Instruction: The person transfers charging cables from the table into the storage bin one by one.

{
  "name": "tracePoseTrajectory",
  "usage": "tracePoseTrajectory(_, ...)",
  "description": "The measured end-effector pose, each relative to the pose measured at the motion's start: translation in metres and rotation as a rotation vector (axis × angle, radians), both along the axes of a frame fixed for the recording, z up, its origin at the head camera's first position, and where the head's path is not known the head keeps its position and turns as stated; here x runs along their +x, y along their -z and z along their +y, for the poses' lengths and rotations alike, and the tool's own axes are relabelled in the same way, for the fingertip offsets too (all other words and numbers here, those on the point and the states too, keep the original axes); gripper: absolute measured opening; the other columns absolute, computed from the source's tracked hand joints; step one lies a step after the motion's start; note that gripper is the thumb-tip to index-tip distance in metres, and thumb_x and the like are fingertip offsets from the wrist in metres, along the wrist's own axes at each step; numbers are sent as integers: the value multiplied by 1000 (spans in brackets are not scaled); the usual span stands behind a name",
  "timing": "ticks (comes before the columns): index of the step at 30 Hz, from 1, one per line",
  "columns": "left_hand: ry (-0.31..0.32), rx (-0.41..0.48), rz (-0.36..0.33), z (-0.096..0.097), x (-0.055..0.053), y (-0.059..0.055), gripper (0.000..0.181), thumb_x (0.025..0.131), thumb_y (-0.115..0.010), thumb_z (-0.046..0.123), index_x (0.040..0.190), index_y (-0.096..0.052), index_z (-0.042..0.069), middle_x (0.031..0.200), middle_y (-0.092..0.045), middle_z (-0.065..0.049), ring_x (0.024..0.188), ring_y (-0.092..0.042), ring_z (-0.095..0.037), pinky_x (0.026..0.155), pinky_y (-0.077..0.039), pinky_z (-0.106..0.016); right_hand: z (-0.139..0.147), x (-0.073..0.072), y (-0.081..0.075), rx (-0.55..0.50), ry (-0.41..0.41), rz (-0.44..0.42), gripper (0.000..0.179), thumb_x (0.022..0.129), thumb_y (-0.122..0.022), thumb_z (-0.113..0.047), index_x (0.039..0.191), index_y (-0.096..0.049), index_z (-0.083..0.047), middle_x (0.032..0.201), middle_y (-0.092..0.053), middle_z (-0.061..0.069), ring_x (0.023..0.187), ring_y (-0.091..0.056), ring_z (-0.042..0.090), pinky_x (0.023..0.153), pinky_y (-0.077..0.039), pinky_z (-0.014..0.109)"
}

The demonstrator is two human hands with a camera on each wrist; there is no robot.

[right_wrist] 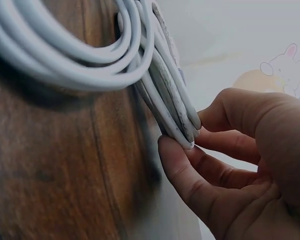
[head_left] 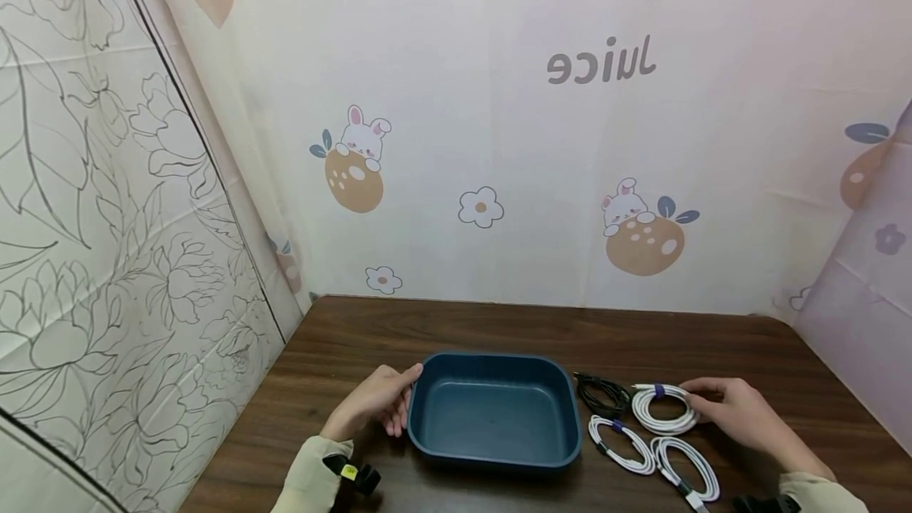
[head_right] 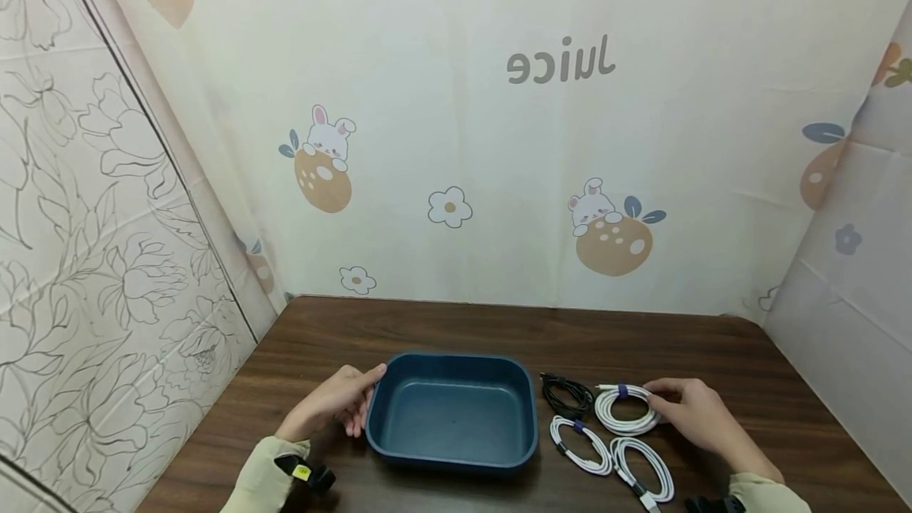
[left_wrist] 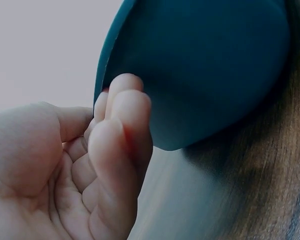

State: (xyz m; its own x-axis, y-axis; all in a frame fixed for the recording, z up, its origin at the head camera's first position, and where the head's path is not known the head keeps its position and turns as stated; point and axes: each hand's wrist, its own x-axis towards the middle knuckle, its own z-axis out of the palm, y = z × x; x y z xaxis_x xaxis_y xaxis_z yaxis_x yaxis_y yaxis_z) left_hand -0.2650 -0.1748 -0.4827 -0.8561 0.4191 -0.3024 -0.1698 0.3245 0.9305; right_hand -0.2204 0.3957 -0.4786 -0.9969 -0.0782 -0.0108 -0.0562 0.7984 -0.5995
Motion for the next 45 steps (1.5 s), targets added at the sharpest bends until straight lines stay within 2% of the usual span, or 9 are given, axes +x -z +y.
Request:
tracePoseTrajectory(15,-2,1,-7,1,-1,2,67,106,-48,56,62,-64,7,51,-63,-4,38,-58,-9,39,-50,-24,2,3,-15,19,8,-4,34,103,-63,-18,123,-68,8,105,-76,16,73,-72,12,63,-56,26)
tracePoseTrajectory(21,-10,4,-9,2,-2,3,67,106,-48,55,62,-64,7,52,-64,-4,38,-58,-9,39,-50,-23,1,0,-24,49,4,43,33,103,-63,-20,122,-69,7,100,-76,12,71,-69,10,60,-53,26)
tracePoseTrajectory(27,-7,4,-11,1,-2,3,67,106,-48,55,62,-64,7,52,-64,-4,38,-59,-9,39,-50,-24,-5,-4,-34,62,-1,86,32,102,-64,-19,121,-70,6,102,-76,15,71,-68,7,59,-53,26)
tracePoseTrajectory(37,8,-10,30,-2,-4,1,70,103,-49,60,61,-65,6,51,-63,-5,37,-58,-10,39,-51,-25,-25,-10,-51,58,18,123,33,102,-64,-20,121,-69,7,97,-76,12,73,-68,15,57,-51,28)
tracePoseTrajectory(45,-3,-5,9,0,0,2,69,106,-48,56,60,-63,6,50,-63,-5,37,-57,-10,39,-51,-25,-32,-16,-56,94,-2,193,28,101,-67,-18,116,-72,4,100,-76,16,73,-64,9,56,-49,27)
